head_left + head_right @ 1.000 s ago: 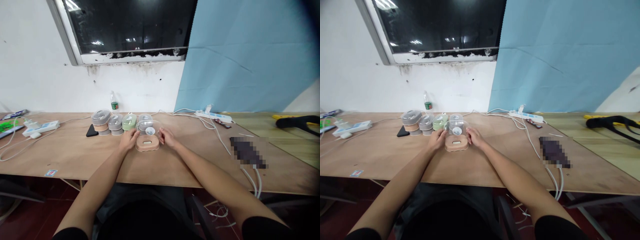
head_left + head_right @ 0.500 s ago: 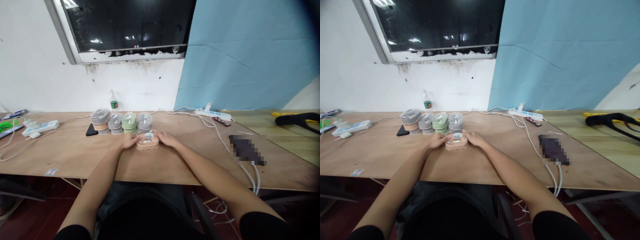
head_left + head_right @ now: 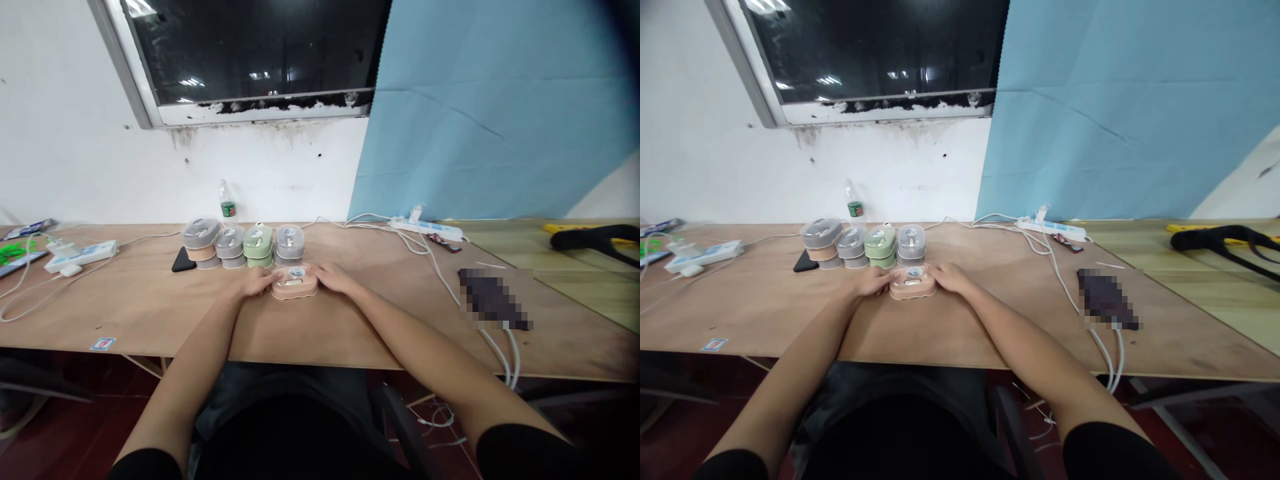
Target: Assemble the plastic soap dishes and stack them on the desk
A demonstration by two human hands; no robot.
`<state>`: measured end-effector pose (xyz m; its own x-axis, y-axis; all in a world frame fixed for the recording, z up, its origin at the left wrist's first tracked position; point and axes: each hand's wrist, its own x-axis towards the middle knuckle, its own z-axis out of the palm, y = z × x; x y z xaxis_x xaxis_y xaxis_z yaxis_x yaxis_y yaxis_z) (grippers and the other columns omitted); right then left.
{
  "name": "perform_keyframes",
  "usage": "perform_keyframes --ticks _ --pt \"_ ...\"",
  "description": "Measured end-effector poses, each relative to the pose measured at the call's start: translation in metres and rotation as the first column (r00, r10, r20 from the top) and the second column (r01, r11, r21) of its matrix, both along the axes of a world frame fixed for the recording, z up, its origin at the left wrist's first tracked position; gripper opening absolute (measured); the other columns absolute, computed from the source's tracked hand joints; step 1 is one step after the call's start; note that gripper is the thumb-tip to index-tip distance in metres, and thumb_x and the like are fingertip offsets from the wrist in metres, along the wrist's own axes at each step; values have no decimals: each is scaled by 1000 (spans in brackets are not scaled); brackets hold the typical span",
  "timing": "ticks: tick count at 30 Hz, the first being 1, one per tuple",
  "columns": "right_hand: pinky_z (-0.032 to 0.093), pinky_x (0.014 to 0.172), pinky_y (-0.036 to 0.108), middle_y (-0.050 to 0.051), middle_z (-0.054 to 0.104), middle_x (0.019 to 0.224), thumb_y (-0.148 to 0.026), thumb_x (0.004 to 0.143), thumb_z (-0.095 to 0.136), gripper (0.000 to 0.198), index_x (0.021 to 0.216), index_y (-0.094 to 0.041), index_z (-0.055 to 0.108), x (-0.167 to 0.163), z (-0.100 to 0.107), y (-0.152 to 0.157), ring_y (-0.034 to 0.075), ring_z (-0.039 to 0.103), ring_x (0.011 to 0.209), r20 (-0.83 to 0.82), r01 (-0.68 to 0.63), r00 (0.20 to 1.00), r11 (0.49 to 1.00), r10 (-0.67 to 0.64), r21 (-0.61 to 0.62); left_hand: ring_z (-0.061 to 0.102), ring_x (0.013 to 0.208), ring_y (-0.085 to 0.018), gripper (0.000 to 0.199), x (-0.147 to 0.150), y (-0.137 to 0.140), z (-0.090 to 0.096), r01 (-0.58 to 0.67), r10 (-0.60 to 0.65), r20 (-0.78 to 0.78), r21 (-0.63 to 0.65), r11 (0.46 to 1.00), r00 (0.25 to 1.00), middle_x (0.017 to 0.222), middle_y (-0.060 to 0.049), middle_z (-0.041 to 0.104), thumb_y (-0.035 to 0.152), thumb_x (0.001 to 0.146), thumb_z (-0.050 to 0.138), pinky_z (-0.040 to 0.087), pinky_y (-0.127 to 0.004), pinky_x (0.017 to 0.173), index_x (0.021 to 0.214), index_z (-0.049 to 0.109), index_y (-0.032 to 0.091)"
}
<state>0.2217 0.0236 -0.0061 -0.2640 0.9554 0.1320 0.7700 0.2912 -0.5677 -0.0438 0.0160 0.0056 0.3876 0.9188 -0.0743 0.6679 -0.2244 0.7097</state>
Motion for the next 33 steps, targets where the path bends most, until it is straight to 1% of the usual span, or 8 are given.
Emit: perform_keyframes --ticks 4,8,12,14,19,23,28,33 --pt "29 57 26 0 48 55 -60 88 35 56 55 -18 50 1 2 -1 14 45 56 0 -3 1000 1000 3 -16 48 45 -13 64 -2 3 0 -22 25 -32 96 995 999 47 -1 55 78 75 45 34 -26 47 54 55 18" --pt "30 57 25 3 55 59 -60 88 35 56 57 -17 55 0 2 0 15 48 58 6 19 1000 1000 -19 -18 53 58 -15 60 -3 6 0 -103 113 -38 200 974 993 60 0 60 77 70 52 34 -25 50 64 60 18" --pt "29 55 25 5 60 64 -64 87 34 60 62 -16 60 0 2 -1 15 50 60 11 26 1000 1000 -26 -16 55 66 -16 59 -2 5 1 -108 107 16 190 976 994 72 0 63 74 69 57 37 -24 54 83 65 18" --pt "28 54 25 5 60 64 -65 87 33 61 62 -16 59 0 2 -1 15 50 60 17 25 1000 1000 -25 -11 55 67 -16 58 -1 4 2 -85 80 32 183 979 996 73 0 63 73 71 56 37 -24 56 87 66 18" --pt "27 53 24 4 60 64 -64 87 34 60 61 -16 59 0 1 0 15 50 60 1 11 1000 1000 -11 -1 52 63 -15 57 -1 2 3 -32 25 37 193 981 999 68 1 60 71 76 52 35 -24 55 82 67 17" --pt "27 54 25 5 61 63 -63 87 35 60 62 -15 61 1 1 0 15 49 58 14 32 999 999 -31 -3 50 62 -14 56 -1 2 3 -5 -5 44 217 976 999 66 1 59 69 80 49 34 -24 55 82 68 16" --pt "28 55 25 6 63 65 -63 88 34 60 64 -16 63 1 1 1 15 51 59 12 26 1000 1000 -26 0 45 58 -12 55 -2 1 4 37 -45 28 247 968 999 61 2 54 66 83 46 30 -24 53 76 68 16" --pt "27 55 25 5 62 65 -62 88 34 60 63 -16 62 1 1 1 15 50 59 6 9 1000 1000 -9 9 44 57 -12 55 -3 3 3 32 -42 42 218 975 998 60 2 55 66 82 47 30 -24 53 76 69 16"
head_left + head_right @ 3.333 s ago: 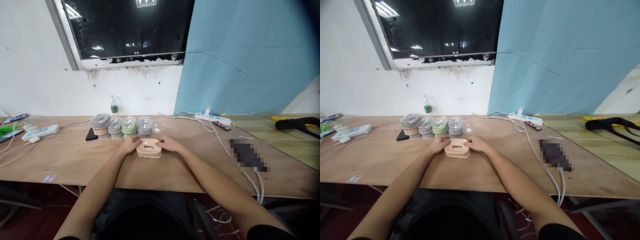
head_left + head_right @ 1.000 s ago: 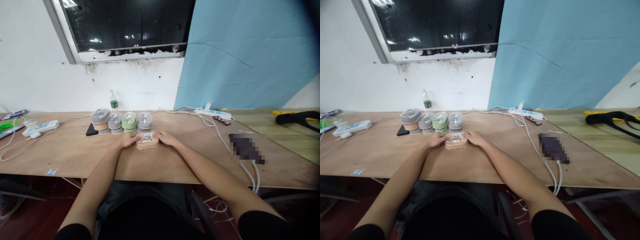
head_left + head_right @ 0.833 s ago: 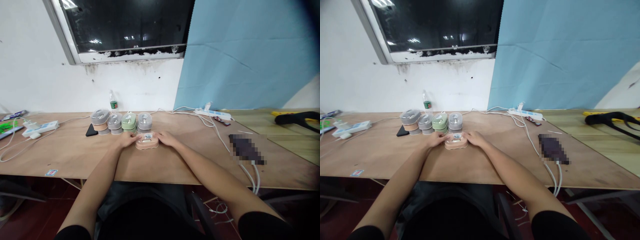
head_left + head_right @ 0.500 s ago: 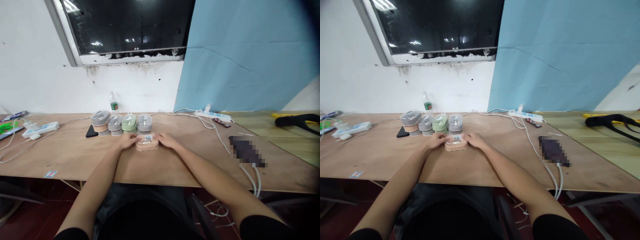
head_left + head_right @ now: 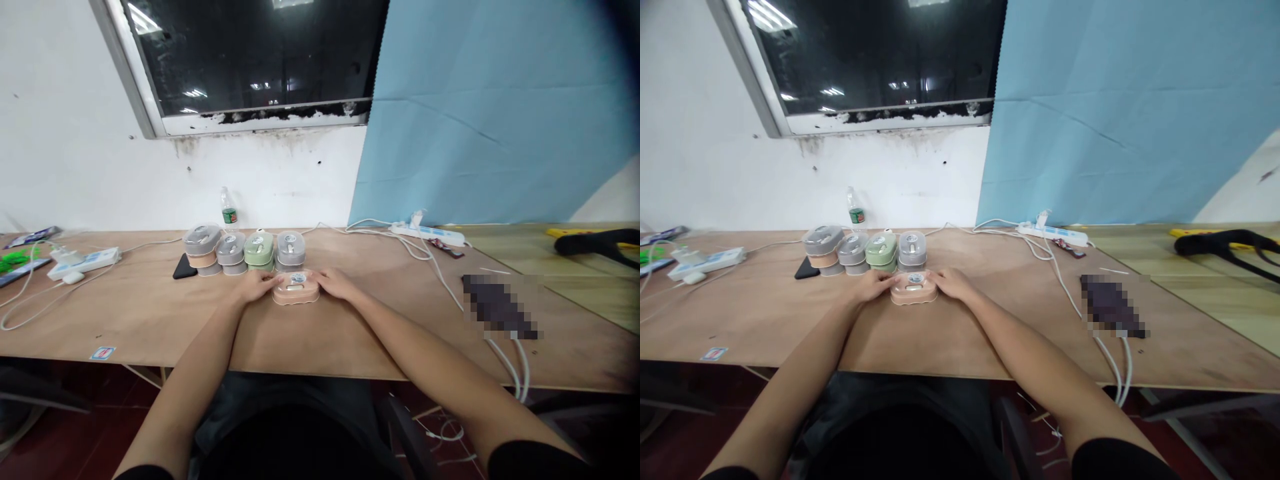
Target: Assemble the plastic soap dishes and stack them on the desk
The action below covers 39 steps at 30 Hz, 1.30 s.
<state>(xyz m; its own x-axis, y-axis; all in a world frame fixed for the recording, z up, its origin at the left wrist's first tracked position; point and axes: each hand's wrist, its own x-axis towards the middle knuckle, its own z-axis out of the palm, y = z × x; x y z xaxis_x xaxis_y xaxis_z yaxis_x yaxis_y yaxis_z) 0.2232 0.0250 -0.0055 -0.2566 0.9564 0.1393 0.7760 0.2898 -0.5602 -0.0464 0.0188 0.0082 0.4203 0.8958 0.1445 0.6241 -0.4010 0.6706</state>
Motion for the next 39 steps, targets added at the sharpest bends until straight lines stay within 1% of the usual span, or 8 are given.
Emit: perform_keyframes --ticks 13,24,27,29,31,33,36,39 --pt "24 53 25 1 54 57 -66 88 32 62 59 -17 55 2 -5 2 12 45 56 1 -19 1000 999 19 39 50 58 -14 58 -1 2 -2 -6 8 26 -52 999 1000 61 0 61 68 82 46 35 -24 56 62 62 15" --pt "23 53 25 1 53 56 -67 87 32 62 59 -17 55 2 -6 4 12 45 55 4 -13 1000 999 13 42 48 56 -13 61 1 2 -3 -27 32 46 -96 995 998 60 -1 60 70 81 45 34 -25 54 64 63 15" --pt "26 54 24 1 56 59 -67 88 31 63 61 -17 58 2 -5 2 13 47 56 -7 -29 1000 999 29 33 51 57 -15 61 1 0 -2 -32 32 -11 -46 998 999 61 -1 61 70 84 41 35 -26 54 66 64 16" --pt "27 54 24 2 57 60 -67 87 31 63 62 -17 59 2 -5 2 14 48 57 -10 -30 1000 999 30 29 55 62 -17 58 2 -3 0 -72 78 -76 73 995 994 67 -3 64 68 84 41 37 -26 57 75 68 17" --pt "26 54 24 2 57 59 -67 87 32 63 62 -16 60 2 -4 2 14 49 57 -9 -17 1000 999 17 29 60 71 -20 53 2 -6 2 -116 140 -104 211 970 985 81 -4 68 66 84 46 41 -27 63 97 70 20" --pt "26 53 24 2 57 59 -67 87 33 63 62 -16 60 2 -4 3 14 49 57 -10 -10 1000 1000 10 28 63 83 -23 52 4 -10 3 -117 149 -93 285 951 984 97 -6 70 61 85 49 44 -29 72 117 64 23" --pt "26 54 24 3 60 62 -67 87 34 63 64 -16 62 1 -3 5 14 49 59 -22 -26 999 999 27 25 62 102 -25 46 7 -13 0 -20 32 -43 261 965 999 117 -7 66 52 91 43 45 -33 88 121 63 24" --pt "26 54 24 3 61 65 -66 87 34 62 65 -16 64 1 -4 6 15 50 61 -26 -30 999 999 31 28 59 111 -26 44 10 -10 -5 18 -28 52 179 984 998 126 -6 62 48 93 41 44 -35 95 120 64 22"
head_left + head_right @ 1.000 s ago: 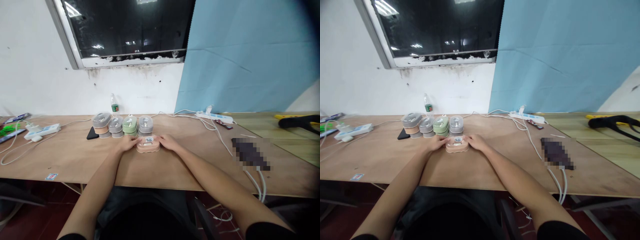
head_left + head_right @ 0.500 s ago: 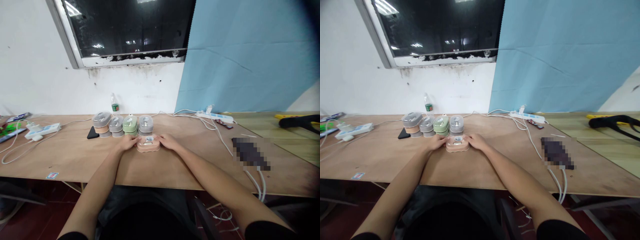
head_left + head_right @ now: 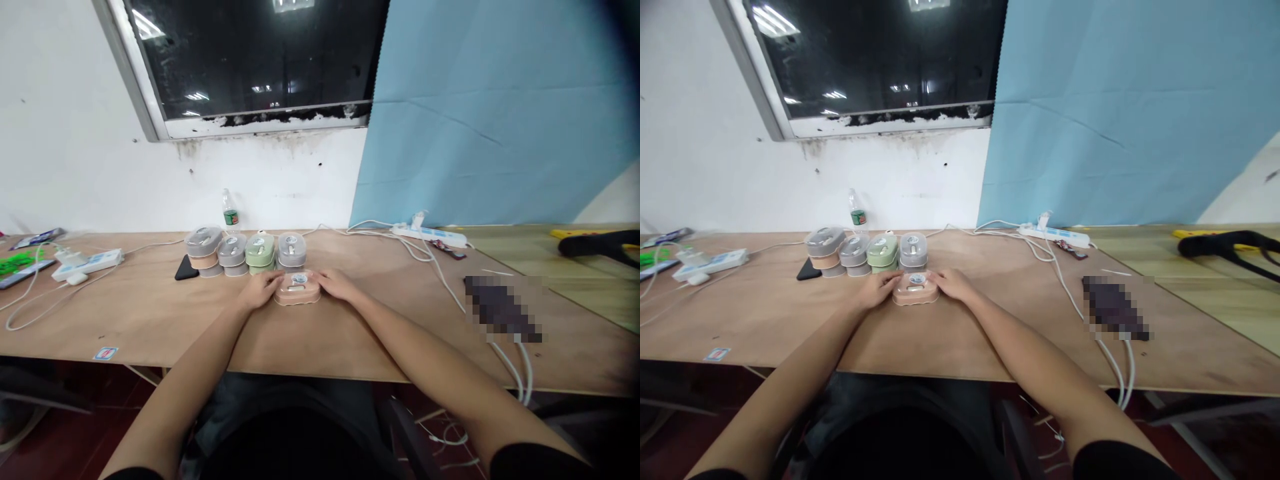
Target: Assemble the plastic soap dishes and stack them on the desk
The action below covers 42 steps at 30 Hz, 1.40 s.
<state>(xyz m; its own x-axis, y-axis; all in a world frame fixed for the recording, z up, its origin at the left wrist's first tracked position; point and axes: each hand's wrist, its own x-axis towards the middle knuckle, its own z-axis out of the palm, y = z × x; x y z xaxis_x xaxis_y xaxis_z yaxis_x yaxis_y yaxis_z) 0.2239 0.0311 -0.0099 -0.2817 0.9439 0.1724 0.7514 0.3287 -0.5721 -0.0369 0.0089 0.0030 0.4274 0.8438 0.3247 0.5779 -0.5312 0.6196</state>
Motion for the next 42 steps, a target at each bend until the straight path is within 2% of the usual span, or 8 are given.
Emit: perform_keyframes --ticks 6,9,13,19,25,31,35,42 --pt "29 55 23 5 65 69 -64 88 34 62 68 -15 66 -1 -3 3 16 54 64 10 23 1000 1000 -23 -10 60 109 -27 52 1 4 -9 -17 26 84 -107 994 996 125 -10 62 53 89 47 45 -40 96 124 59 17" --pt "31 57 23 6 68 73 -62 89 34 61 72 -15 68 0 -1 4 18 57 68 4 7 1000 1000 -7 -14 58 110 -30 73 3 -4 -13 -21 25 32 -123 992 999 127 -12 59 59 74 66 47 -42 93 131 49 17" --pt "31 57 24 6 69 75 -62 89 34 60 74 -16 68 0 -1 4 19 59 70 2 2 1000 1000 -2 -13 54 116 -34 102 6 -14 -16 -15 13 -42 -47 999 999 130 -14 54 57 55 81 46 -46 95 138 35 19" --pt "33 57 26 5 60 60 -70 87 28 67 60 -17 60 2 -2 4 18 55 61 -4 75 997 997 -75 -17 49 121 -34 96 5 -15 -9 -3 12 -63 132 991 998 134 -11 51 49 58 82 41 -47 101 138 36 24" --pt "32 52 25 -1 48 49 -74 85 23 66 62 -19 51 5 1 1 15 50 50 -179 58 981 993 -77 -105 41 130 -33 93 2 -15 -1 7 9 -55 285 958 998 143 -13 39 53 58 81 37 -48 107 136 39 22" --pt "28 53 23 -2 52 58 -72 82 35 61 62 -17 52 5 -3 3 12 45 56 -86 -63 994 997 66 40 52 117 -35 94 5 -16 -8 -8 18 -83 130 991 996 130 -12 54 59 56 81 45 -47 95 133 41 23" --pt "24 53 23 -2 51 59 -70 82 38 58 62 -17 52 4 -3 3 11 42 56 3 -49 999 995 49 83 56 111 -36 96 7 -15 -13 -37 41 -108 36 999 993 122 -13 58 62 54 80 48 -47 87 131 40 21" --pt "22 54 24 -2 49 56 -69 83 40 57 61 -18 50 3 0 0 11 40 55 43 -11 999 992 5 127 52 117 -36 101 6 -13 -17 -16 15 -96 -4 1000 995 130 -15 52 62 55 79 45 -47 93 135 36 19"
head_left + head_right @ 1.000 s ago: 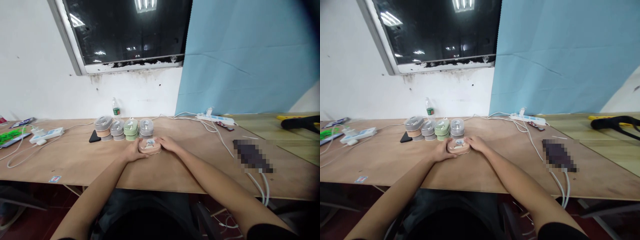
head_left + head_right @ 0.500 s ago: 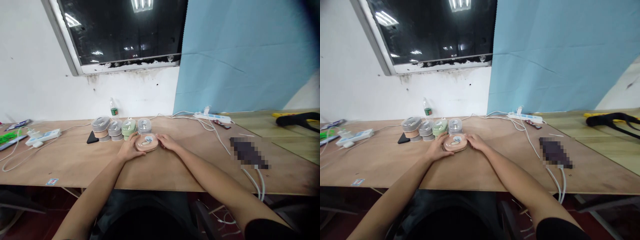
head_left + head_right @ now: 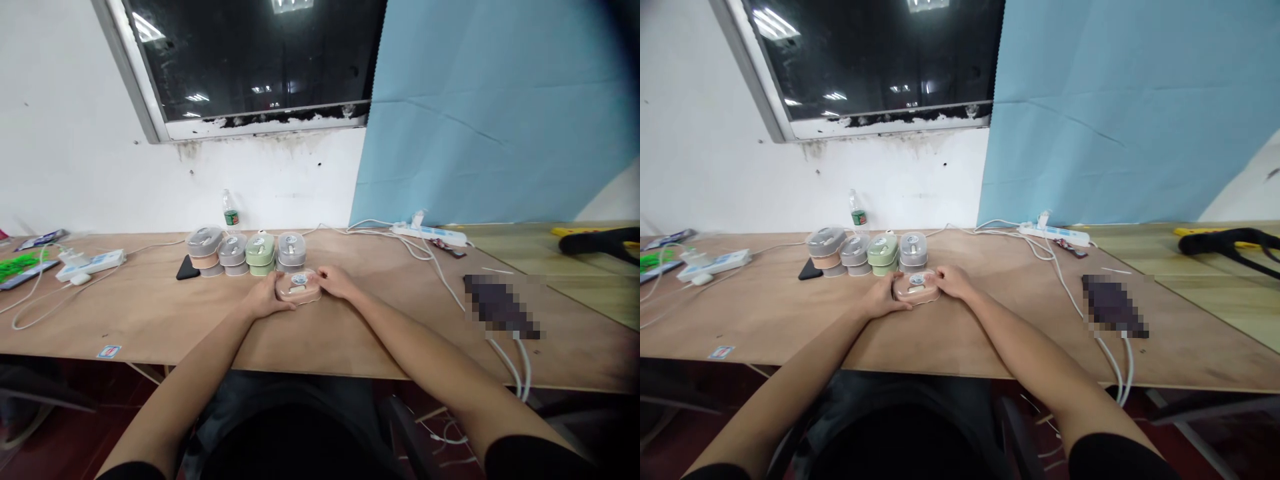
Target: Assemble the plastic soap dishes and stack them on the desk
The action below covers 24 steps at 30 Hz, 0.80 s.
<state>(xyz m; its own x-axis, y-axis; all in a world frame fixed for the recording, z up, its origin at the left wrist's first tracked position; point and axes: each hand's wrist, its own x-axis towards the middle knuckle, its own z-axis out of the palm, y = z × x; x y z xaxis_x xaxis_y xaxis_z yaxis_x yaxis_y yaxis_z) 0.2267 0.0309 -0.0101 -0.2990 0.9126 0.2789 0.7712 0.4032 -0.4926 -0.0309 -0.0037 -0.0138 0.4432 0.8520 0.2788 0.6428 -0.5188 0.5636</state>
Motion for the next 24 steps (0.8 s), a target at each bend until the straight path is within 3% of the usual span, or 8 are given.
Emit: perform_keyframes --ticks 4,9,14,17,20,22,24 --pt "22 53 24 -3 46 55 -72 82 38 61 58 -17 48 1 0 2 10 40 55 -12 -32 999 999 32 -41 45 125 -37 103 -1 1 -1 66 -66 -9 24 998 998 140 -15 45 59 57 79 40 -49 102 140 32 20" --pt "26 52 23 -3 47 54 -76 80 36 63 58 -18 47 5 -3 6 11 42 53 -138 -59 990 990 41 -127 49 121 -34 94 -2 -1 5 111 -112 0 97 989 994 135 -13 49 53 61 79 42 -46 101 139 37 22" --pt "34 50 25 0 48 46 -76 84 20 68 55 -20 45 12 -6 13 13 46 43 -310 77 936 959 -164 -274 46 125 -33 87 -11 -2 21 97 -87 -43 379 920 995 137 -13 44 50 65 77 40 -45 104 139 39 24" --pt "36 49 25 -1 48 45 -76 84 21 67 57 -20 47 14 -7 16 12 46 40 -340 105 919 955 -200 -278 42 128 -33 84 -24 4 34 -191 124 152 589 785 981 135 -14 44 52 69 74 39 -46 104 138 38 22" --pt "35 48 24 -1 49 46 -76 83 26 66 61 -19 49 14 -8 18 12 47 41 -330 97 925 957 -187 -272 44 125 -33 86 -38 14 54 -533 438 312 593 604 843 135 -17 42 54 68 73 40 -44 102 137 38 19" --pt "35 48 24 -1 50 46 -76 83 29 64 61 -19 49 13 -9 18 12 48 42 -314 83 935 964 -163 -252 46 121 -34 83 -43 20 67 -654 631 263 535 535 730 135 -18 41 54 67 73 40 -45 99 136 40 21" --pt "34 49 23 -1 50 47 -75 83 31 63 61 -19 48 13 -10 18 11 48 43 -304 68 943 970 -140 -235 47 119 -35 79 -45 25 78 -709 748 161 494 503 644 133 -17 44 53 67 73 38 -48 97 134 44 23"
